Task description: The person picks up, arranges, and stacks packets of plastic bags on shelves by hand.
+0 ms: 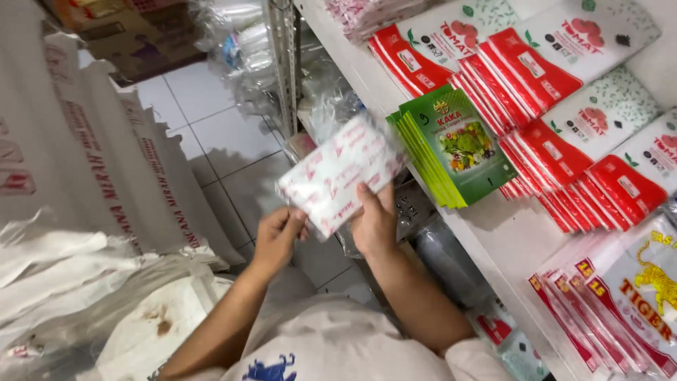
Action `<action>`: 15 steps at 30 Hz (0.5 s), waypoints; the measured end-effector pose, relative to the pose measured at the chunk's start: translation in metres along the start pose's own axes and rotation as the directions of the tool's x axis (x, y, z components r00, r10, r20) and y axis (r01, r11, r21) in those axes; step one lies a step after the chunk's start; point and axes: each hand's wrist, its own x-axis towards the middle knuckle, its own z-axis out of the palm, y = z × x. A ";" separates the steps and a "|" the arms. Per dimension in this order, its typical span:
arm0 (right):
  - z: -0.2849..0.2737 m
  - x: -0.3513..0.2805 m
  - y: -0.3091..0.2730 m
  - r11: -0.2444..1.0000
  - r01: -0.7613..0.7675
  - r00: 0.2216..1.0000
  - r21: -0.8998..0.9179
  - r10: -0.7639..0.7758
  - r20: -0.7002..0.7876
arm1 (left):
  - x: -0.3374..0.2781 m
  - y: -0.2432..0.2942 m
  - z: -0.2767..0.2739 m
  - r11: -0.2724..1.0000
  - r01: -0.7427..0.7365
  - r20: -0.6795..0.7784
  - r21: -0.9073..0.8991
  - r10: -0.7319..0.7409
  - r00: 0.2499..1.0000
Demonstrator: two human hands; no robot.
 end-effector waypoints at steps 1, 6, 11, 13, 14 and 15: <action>0.001 0.019 0.000 0.999 0.042 0.999 -0.018 -0.042 -0.002 | 0.025 -0.001 -0.003 1.000 -0.021 0.018 0.016 0.021 1.000; 0.041 0.123 0.002 0.942 0.331 0.941 -0.061 -0.334 -0.049 | 0.149 0.025 0.001 0.984 -0.110 0.089 -0.137 0.122 0.988; 0.059 0.225 0.005 0.850 0.510 0.822 -0.133 -0.527 -0.217 | 0.266 0.063 0.008 0.982 -0.183 0.151 0.055 0.173 0.973; 0.050 0.271 -0.002 0.778 0.604 0.739 -0.175 -0.628 -0.243 | 0.313 0.077 0.022 0.979 -0.191 0.175 0.075 0.176 0.969; 0.045 0.295 -0.004 0.738 0.645 0.693 -0.198 -0.674 -0.255 | 0.337 0.085 0.030 0.971 -0.202 0.170 0.124 0.180 0.969; 0.038 0.317 -0.008 0.732 0.630 0.666 -0.262 -0.682 -0.304 | 0.360 0.091 0.040 0.960 -0.247 0.161 0.132 0.225 0.961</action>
